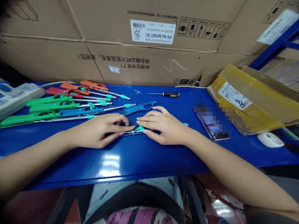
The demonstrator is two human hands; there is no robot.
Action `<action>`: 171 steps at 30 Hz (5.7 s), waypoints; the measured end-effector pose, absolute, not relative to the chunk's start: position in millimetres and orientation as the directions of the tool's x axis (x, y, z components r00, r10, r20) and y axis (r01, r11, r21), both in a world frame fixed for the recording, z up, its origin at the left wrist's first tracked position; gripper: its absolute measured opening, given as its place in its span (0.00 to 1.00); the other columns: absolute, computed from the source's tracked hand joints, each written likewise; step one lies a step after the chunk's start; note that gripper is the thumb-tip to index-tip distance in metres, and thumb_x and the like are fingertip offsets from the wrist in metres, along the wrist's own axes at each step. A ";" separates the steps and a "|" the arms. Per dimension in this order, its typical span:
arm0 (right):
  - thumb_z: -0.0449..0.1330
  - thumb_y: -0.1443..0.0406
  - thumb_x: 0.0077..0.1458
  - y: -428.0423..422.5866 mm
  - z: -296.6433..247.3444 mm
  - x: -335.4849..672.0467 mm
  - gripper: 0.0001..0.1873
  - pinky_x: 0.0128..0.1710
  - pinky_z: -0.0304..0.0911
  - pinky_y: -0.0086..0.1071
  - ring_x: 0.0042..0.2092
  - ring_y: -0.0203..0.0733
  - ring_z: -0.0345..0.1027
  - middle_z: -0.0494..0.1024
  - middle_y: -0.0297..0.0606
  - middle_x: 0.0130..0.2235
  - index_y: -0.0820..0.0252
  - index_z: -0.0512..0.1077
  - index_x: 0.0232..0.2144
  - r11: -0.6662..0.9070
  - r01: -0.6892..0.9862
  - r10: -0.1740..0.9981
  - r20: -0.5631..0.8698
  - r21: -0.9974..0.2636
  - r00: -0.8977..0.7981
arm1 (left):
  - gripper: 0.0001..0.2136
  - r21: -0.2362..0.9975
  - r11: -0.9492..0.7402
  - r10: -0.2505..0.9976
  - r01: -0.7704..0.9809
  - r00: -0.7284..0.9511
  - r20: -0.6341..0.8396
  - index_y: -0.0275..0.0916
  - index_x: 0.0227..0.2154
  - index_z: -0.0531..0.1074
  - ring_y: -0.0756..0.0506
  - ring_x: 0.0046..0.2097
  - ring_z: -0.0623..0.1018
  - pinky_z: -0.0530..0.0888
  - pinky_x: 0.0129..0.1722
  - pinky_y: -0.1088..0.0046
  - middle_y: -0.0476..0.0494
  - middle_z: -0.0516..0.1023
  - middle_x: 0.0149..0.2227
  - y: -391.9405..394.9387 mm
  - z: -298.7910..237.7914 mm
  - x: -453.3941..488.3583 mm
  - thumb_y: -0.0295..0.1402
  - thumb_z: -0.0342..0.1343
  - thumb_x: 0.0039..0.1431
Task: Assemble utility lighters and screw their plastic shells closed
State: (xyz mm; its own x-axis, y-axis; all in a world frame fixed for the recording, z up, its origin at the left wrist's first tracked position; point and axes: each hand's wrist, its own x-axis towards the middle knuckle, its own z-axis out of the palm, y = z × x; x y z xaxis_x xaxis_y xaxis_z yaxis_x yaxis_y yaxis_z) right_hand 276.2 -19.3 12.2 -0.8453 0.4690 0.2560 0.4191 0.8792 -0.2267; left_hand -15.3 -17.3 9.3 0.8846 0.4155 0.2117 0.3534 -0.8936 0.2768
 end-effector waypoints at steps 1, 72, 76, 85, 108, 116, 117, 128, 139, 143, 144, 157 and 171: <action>0.55 0.62 0.68 -18.4 11.4 277.0 0.21 0.66 0.47 0.52 0.60 0.46 0.69 0.79 0.40 0.58 0.55 0.70 0.61 0.880 0.406 0.462 0.248 -0.245 -0.851 | 0.20 0.316 -0.883 0.423 0.346 0.879 0.220 0.43 0.59 0.74 0.41 0.51 0.77 0.75 0.53 0.63 0.37 0.76 0.50 -15.8 7.6 -15.8 0.26 0.50 0.67; 0.62 0.55 0.63 -4.9 9.7 290.6 0.21 0.66 0.49 0.48 0.60 0.48 0.70 0.80 0.41 0.56 0.53 0.73 0.57 0.795 0.492 0.573 0.173 -0.355 -0.801 | 0.36 0.333 -0.875 0.383 0.350 0.923 0.036 0.46 0.73 0.45 0.36 0.74 0.54 0.50 0.73 0.50 0.41 0.46 0.74 -29.5 -2.8 -4.2 0.47 0.53 0.69; 0.63 0.58 0.62 -5.1 11.5 289.1 0.17 0.65 0.49 0.46 0.54 0.46 0.72 0.82 0.38 0.50 0.54 0.75 0.52 0.821 0.461 0.547 0.232 -0.338 -0.805 | 0.36 0.354 -0.864 0.395 0.359 0.918 0.035 0.46 0.73 0.46 0.36 0.73 0.54 0.50 0.73 0.50 0.41 0.48 0.74 -29.2 -2.7 -4.2 0.47 0.54 0.68; 0.59 0.65 0.64 -5.1 13.9 290.9 0.06 0.56 0.56 0.41 0.43 0.41 0.72 0.81 0.35 0.36 0.56 0.76 0.38 0.885 0.378 0.444 0.244 -0.273 -0.862 | 0.36 0.350 -0.872 0.378 0.341 0.925 0.042 0.45 0.73 0.46 0.35 0.73 0.54 0.51 0.73 0.49 0.40 0.47 0.74 -28.9 -2.0 -3.7 0.46 0.54 0.68; 0.68 0.56 0.53 0.4 16.1 290.6 0.13 0.39 0.66 0.34 0.37 0.39 0.68 0.77 0.35 0.35 0.59 0.74 0.35 0.394 0.615 0.796 -0.080 -0.683 -0.599 | 0.35 0.287 -0.890 0.363 0.355 0.931 -0.027 0.43 0.74 0.40 0.36 0.75 0.49 0.44 0.73 0.49 0.38 0.41 0.75 -31.3 0.0 -2.6 0.47 0.48 0.71; 0.67 0.53 0.51 7.6 22.8 299.8 0.16 0.34 0.62 0.33 0.34 0.39 0.66 0.78 0.36 0.32 0.59 0.79 0.34 0.318 0.680 0.788 -0.214 -0.661 -0.577 | 0.36 0.317 -0.885 0.361 0.341 0.932 0.005 0.44 0.74 0.40 0.35 0.74 0.50 0.43 0.73 0.50 0.38 0.42 0.75 -31.9 -0.7 -3.4 0.46 0.50 0.71; 0.68 0.53 0.50 7.7 23.2 299.7 0.16 0.33 0.61 0.32 0.33 0.38 0.65 0.78 0.36 0.31 0.59 0.79 0.33 0.301 0.690 0.795 -0.226 -0.658 -0.563 | 0.36 0.320 -0.883 0.362 0.342 0.932 0.002 0.44 0.74 0.40 0.35 0.74 0.50 0.43 0.73 0.50 0.39 0.42 0.75 -32.0 -0.4 -3.2 0.46 0.50 0.71; 0.64 0.46 0.54 6.1 27.6 300.1 0.21 0.31 0.55 0.32 0.31 0.37 0.62 0.77 0.34 0.30 0.59 0.80 0.33 0.244 0.672 0.821 -0.220 -0.699 -0.528 | 0.40 0.480 -0.783 0.466 0.396 0.884 0.029 0.49 0.74 0.36 0.37 0.75 0.49 0.47 0.74 0.51 0.45 0.42 0.75 -31.3 2.3 -7.4 0.44 0.55 0.69; 0.61 0.62 0.60 4.7 10.5 293.5 0.06 0.41 0.63 0.36 0.38 0.42 0.70 0.78 0.38 0.35 0.59 0.75 0.33 0.588 0.651 0.800 0.226 -0.480 -0.556 | 0.18 0.332 -0.743 0.668 0.581 0.679 0.306 0.41 0.59 0.73 0.38 0.62 0.73 0.66 0.64 0.48 0.41 0.78 0.58 0.1 1.3 -18.3 0.32 0.45 0.72; 0.62 0.56 0.61 0.3 17.5 294.6 0.11 0.43 0.61 0.37 0.40 0.42 0.70 0.78 0.36 0.37 0.56 0.75 0.33 0.632 0.597 0.714 0.074 -0.495 -0.696 | 0.18 0.181 -0.766 0.642 0.617 0.721 0.260 0.42 0.57 0.75 0.36 0.61 0.74 0.62 0.64 0.43 0.40 0.80 0.54 5.5 0.4 -22.8 0.32 0.46 0.71; 0.63 0.55 0.61 -0.6 19.2 295.1 0.12 0.43 0.61 0.37 0.40 0.42 0.70 0.79 0.36 0.38 0.56 0.75 0.34 0.633 0.592 0.699 0.040 -0.499 -0.714 | 0.17 0.164 -0.771 0.635 0.615 0.721 0.277 0.41 0.55 0.76 0.37 0.60 0.75 0.64 0.63 0.45 0.39 0.81 0.53 5.9 1.2 -23.4 0.33 0.47 0.70; 0.58 0.57 0.66 7.5 9.7 294.6 0.11 0.44 0.58 0.38 0.40 0.42 0.73 0.80 0.35 0.36 0.56 0.75 0.36 0.669 0.656 0.736 0.184 -0.350 -0.652 | 0.14 0.123 -0.753 0.640 0.647 0.674 0.369 0.37 0.49 0.79 0.38 0.48 0.77 0.74 0.50 0.57 0.37 0.82 0.47 10.9 -4.0 -26.5 0.38 0.55 0.69; 0.59 0.58 0.66 -4.7 15.2 288.7 0.27 0.54 0.58 0.47 0.58 0.54 0.68 0.75 0.47 0.57 0.51 0.61 0.64 0.772 0.610 0.617 0.440 -0.177 -0.653 | 0.18 0.823 -0.342 0.913 0.453 0.367 0.178 0.35 0.33 0.76 0.48 0.29 0.76 0.74 0.31 0.74 0.47 0.77 0.27 -14.0 20.0 -6.3 0.48 0.55 0.65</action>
